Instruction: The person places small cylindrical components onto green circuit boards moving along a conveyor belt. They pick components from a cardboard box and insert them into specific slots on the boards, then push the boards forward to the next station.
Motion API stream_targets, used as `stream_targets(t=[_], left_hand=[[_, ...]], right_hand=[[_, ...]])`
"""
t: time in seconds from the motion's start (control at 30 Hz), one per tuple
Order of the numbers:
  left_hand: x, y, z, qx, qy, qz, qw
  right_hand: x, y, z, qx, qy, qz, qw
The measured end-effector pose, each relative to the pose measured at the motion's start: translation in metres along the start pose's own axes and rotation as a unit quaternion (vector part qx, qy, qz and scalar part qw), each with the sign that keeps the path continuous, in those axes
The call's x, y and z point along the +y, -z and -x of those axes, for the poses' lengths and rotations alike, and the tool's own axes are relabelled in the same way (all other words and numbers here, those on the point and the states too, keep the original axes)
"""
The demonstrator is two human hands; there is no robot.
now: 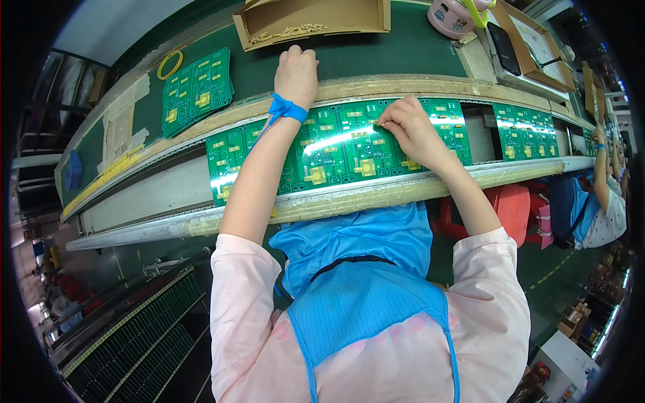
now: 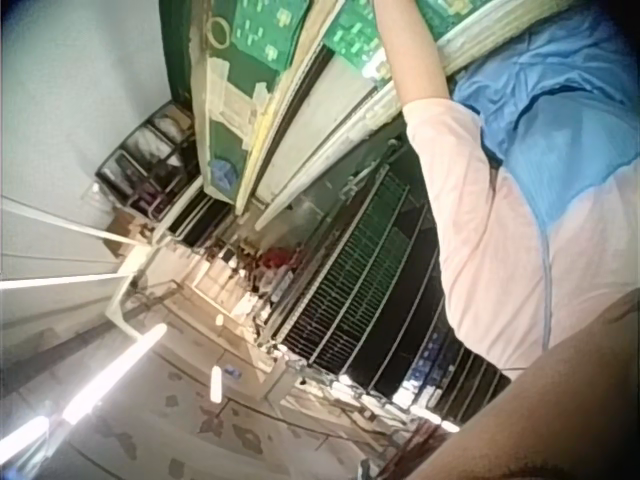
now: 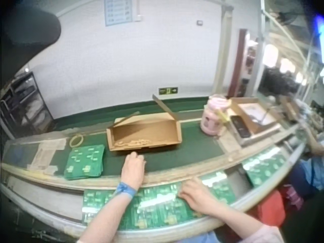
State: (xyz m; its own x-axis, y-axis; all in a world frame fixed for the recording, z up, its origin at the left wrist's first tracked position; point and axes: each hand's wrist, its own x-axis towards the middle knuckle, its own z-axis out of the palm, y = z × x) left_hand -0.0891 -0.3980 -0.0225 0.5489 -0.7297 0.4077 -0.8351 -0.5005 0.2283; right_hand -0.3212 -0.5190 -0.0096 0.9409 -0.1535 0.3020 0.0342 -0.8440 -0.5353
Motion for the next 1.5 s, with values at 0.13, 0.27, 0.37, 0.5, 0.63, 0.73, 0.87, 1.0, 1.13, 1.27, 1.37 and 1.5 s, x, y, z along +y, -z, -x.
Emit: stream_targets(t=[0.13,0.27,0.37,0.5,0.63,0.73,0.87,1.0,1.13,1.27,1.37,1.5], left_hand=[[-0.004,-0.002,0.000,0.007,-0.016,0.025,1.000],[0.010,0.013,0.009,0.037,-0.072,0.149,0.985],[0.025,0.028,0.029,0.013,-0.081,0.225,0.971],[0.034,0.037,0.058,-0.035,-0.078,0.275,0.958],[0.042,0.038,0.075,-0.051,-0.035,0.313,0.948],[0.041,0.032,0.079,-0.033,-0.055,0.333,0.941],[0.042,0.034,0.079,-0.059,-0.052,0.337,0.938],[0.039,0.031,0.079,-0.045,-0.052,0.334,0.940],[0.039,0.032,0.080,-0.054,-0.027,0.337,0.940],[0.038,0.029,0.080,-0.067,-0.015,0.330,0.941],[0.037,0.027,0.080,-0.071,-0.025,0.326,0.942],[0.037,0.026,0.080,-0.071,-0.041,0.306,0.949]], right_hand=[[-0.001,-0.007,0.007,0.003,-0.020,0.004,1.000],[0.001,-0.009,0.008,0.022,-0.031,0.004,0.999],[0.002,-0.011,0.010,0.029,-0.032,-0.002,0.999],[0.004,-0.011,0.009,0.034,-0.028,-0.009,0.999],[-0.001,-0.013,0.008,0.049,-0.001,0.024,0.998],[-0.008,-0.015,0.008,0.064,0.032,0.064,0.995],[-0.010,-0.018,0.007,0.085,0.041,0.090,0.991],[-0.009,-0.018,0.006,0.085,0.050,0.082,0.992],[-0.010,-0.016,0.006,0.084,0.063,0.094,0.990],[-0.011,-0.018,0.006,0.085,0.058,0.102,0.989],[-0.011,-0.020,0.006,0.087,0.048,0.093,0.991],[-0.008,-0.019,0.006,0.081,0.063,0.080,0.992]])
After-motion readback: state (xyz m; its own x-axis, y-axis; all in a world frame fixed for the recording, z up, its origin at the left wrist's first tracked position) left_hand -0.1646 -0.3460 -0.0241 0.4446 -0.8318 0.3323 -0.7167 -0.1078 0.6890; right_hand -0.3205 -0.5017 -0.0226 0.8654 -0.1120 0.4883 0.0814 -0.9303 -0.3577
